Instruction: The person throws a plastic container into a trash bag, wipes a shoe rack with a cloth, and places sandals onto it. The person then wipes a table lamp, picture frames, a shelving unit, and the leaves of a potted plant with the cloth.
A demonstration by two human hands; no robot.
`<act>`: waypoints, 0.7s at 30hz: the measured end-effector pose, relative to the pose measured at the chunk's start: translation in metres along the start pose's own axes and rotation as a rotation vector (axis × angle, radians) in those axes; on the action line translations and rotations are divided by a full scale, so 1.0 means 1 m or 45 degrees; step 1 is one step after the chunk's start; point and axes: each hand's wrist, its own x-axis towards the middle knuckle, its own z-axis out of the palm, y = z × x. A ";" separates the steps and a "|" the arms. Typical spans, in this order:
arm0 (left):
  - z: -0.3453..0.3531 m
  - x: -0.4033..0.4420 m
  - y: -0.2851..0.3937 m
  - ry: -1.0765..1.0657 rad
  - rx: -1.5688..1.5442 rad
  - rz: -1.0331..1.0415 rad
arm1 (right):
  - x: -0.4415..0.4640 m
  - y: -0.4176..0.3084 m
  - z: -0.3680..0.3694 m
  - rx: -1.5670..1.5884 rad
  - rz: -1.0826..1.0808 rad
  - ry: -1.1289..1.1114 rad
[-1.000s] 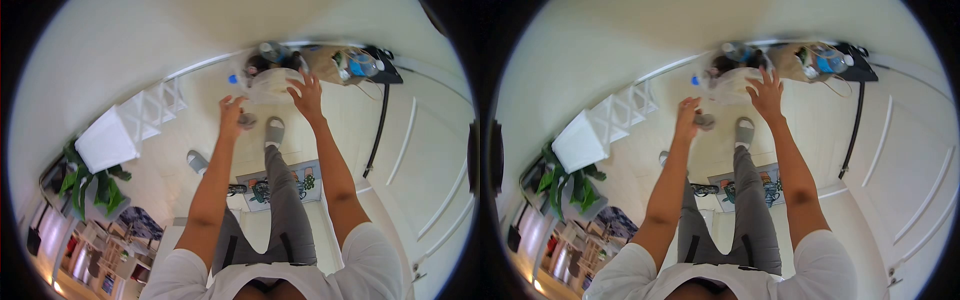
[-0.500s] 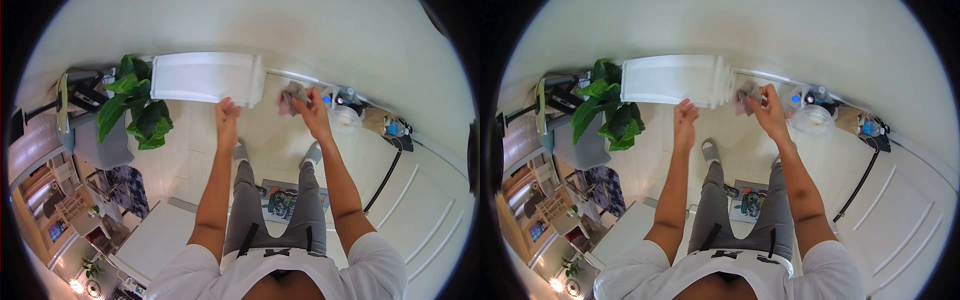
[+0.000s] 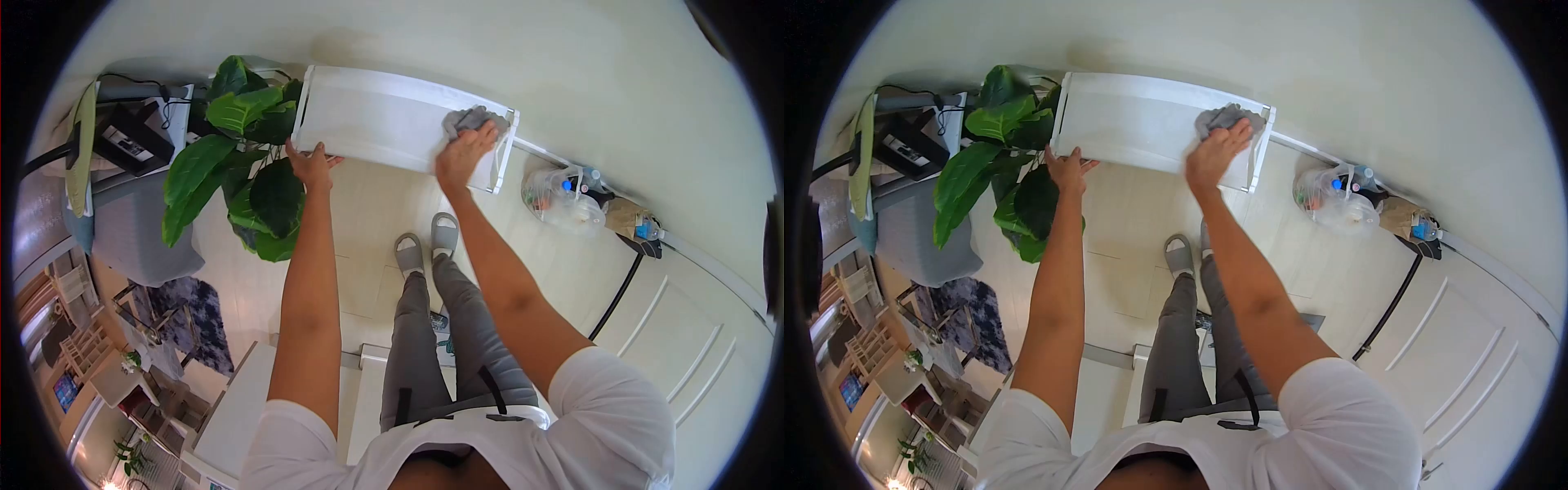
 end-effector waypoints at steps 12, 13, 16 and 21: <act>-0.011 -0.005 0.005 -0.122 -0.334 -0.108 | 0.003 -0.122 0.081 0.838 -0.453 -0.719; -0.009 -0.010 0.009 -0.088 -0.375 -0.153 | 0.012 -0.106 0.057 1.470 0.235 -0.881; -0.006 -0.008 0.007 -0.142 -0.360 -0.121 | 0.036 -0.014 -0.017 0.772 0.055 -0.795; -0.010 -0.012 0.007 -0.136 -0.386 -0.200 | -0.008 0.040 -0.031 -0.256 0.030 -0.122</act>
